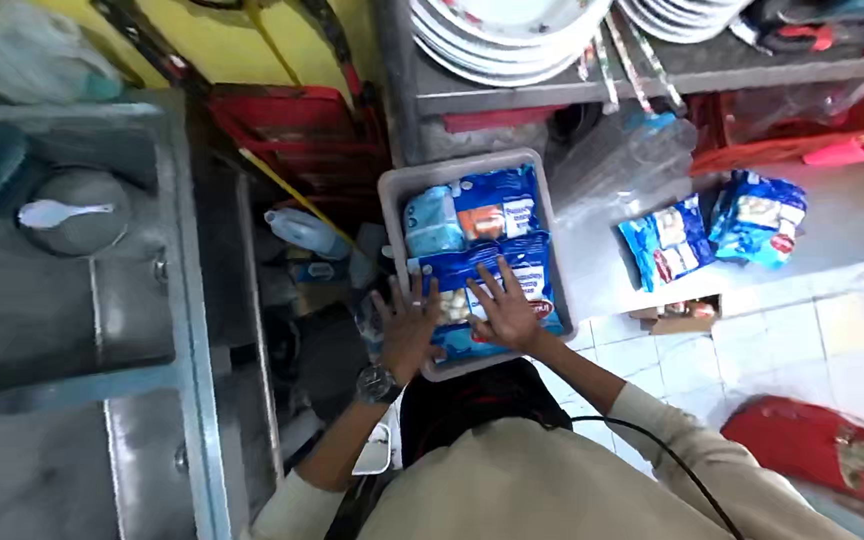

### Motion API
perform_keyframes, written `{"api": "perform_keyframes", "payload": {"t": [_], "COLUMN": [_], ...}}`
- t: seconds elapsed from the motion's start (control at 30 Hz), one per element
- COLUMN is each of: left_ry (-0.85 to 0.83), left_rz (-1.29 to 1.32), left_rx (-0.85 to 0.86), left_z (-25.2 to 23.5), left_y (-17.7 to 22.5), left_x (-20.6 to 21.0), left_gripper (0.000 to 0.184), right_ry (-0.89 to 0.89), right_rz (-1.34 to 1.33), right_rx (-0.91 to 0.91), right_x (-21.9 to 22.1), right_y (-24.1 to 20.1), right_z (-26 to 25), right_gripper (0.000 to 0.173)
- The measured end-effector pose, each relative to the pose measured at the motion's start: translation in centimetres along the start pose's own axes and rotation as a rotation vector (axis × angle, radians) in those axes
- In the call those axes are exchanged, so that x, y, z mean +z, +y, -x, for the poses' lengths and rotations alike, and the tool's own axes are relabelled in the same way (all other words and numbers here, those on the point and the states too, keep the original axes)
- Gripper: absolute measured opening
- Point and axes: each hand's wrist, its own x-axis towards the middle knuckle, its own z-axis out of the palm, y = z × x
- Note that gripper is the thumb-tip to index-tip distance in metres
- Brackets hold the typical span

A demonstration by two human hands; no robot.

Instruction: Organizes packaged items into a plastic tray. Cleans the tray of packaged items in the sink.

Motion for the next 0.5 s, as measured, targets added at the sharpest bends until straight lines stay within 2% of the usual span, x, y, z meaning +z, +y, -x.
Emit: {"api": "perform_keyframes", "payload": {"t": [0.1, 0.2, 0.27, 0.33, 0.4, 0.43, 0.5], "left_ry": [-0.055, -0.058, -0.052, -0.057, 0.021, 0.116, 0.304], "left_rz": [-0.011, 0.065, 0.109, 0.192, 0.309, 0.372, 0.509], "left_rx": [-0.06, -0.041, -0.035, -0.076, -0.108, -0.118, -0.165], "left_z": [-1.6, -1.3, -0.7, 0.2, 1.3, 1.6, 1.9], "left_y": [0.4, 0.6, 0.2, 0.7, 1.2, 1.5, 2.4], "left_x": [-0.1, -0.7, -1.3, -1.7, -1.5, -1.1, 0.0], "left_gripper": [0.142, 0.138, 0.129, 0.113, 0.086, 0.074, 0.061], "right_ry": [0.045, 0.051, 0.218, 0.447, 0.565, 0.594, 0.63], "right_rz": [-0.086, -0.343, -0.507, -0.443, -0.334, -0.333, -0.458], "right_rx": [0.007, 0.09, 0.348, 0.711, 1.1, 1.275, 1.552], "right_x": [0.5, -2.8, -6.9, -10.2, -11.3, -11.3, -10.6], "right_y": [0.8, 1.6, 3.9, 9.7, 18.2, 22.2, 28.8], "right_z": [-1.0, 0.0, 2.0, 5.2, 9.2, 11.0, 13.5], "right_gripper": [0.066, 0.055, 0.051, 0.047, 0.056, 0.065, 0.08]}}
